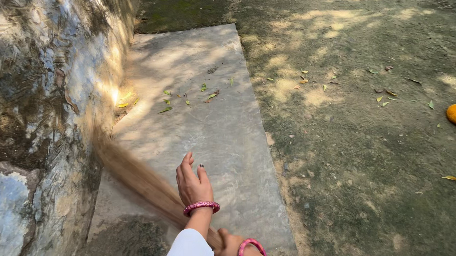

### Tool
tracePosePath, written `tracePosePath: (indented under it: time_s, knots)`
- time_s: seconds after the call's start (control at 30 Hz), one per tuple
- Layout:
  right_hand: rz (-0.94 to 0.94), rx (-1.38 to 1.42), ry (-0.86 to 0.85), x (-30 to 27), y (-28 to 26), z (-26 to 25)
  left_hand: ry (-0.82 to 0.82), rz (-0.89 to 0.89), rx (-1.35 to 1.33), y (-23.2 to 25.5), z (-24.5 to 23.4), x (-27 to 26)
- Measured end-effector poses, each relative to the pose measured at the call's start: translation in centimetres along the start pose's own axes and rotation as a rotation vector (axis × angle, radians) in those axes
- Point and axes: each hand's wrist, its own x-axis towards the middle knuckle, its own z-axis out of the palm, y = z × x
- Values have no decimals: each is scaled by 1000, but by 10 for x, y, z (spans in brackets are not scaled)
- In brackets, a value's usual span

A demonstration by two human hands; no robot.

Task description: The person sweeps an outdoor concrete and dirt area using a handheld broom made of stiff fibers, moving leaves and debris toward a central point.

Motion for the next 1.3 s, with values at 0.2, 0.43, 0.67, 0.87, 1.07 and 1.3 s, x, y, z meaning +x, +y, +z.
tracePosePath:
  time_s: [0.2,0.43,0.67,0.87,1.07,1.3]
  knots:
    - [100,591,503,23,35,42,34,-97,-15,-13,-12,-8]
    - [-96,-59,204,-32,24,-11,121,-69,123,9,-9,-32]
    - [234,345,266,-41,-13,-74,125,-187,315,-36,-24,-32]
    - [197,694,596,-6,-3,-93,100,-31,154,-47,-41,32]
    - [-67,384,463,82,-10,-44,63,164,110,-37,-54,62]
    - [-51,300,54,131,-33,-64,-81,314,282,-52,-59,101]
